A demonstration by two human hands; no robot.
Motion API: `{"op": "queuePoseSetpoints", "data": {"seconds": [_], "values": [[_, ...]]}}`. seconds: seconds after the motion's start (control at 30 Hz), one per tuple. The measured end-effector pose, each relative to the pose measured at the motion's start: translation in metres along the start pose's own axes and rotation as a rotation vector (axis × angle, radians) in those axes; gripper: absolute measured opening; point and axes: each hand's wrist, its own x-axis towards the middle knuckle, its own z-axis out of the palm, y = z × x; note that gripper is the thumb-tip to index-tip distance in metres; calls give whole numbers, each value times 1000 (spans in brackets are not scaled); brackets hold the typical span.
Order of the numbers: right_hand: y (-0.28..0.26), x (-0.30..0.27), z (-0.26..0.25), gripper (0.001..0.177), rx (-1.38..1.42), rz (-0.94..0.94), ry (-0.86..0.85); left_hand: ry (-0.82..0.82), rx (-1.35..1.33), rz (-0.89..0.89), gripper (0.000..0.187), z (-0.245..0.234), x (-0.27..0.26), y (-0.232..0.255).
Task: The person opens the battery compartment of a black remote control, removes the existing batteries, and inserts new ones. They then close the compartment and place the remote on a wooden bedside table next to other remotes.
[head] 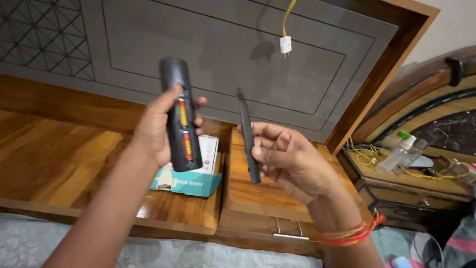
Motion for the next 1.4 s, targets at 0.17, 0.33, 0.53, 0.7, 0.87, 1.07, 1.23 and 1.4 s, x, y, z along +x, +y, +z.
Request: {"op": "queuePoseSetpoints", "data": {"seconds": [0.17,0.33,0.53,0.7,0.87,1.07,1.23,1.4], "values": [[8,1,19,23,-12,-191,77,-194,-130,-161,59,15,-10,-6],[8,-7,26,27,-111,-327,101,-474,-94,105,37,42,-27,11],[10,-9,17,17,-101,-379,50,-551,-8,241,42,58,-38,18],[9,-12,2,15,-31,-358,134,-569,10,225,51,64,-41,16],[12,-14,-10,9,0,-354,-31,-646,25,231,53,60,-43,19],[18,-13,-16,11,18,-443,-298,-644,78,321,50,59,-44,17],[17,-11,-21,7,-19,-534,-381,-629,72,342,48,60,-44,16],[10,-19,-17,4,-205,-598,-315,-597,58,324,51,65,-47,19]]}}
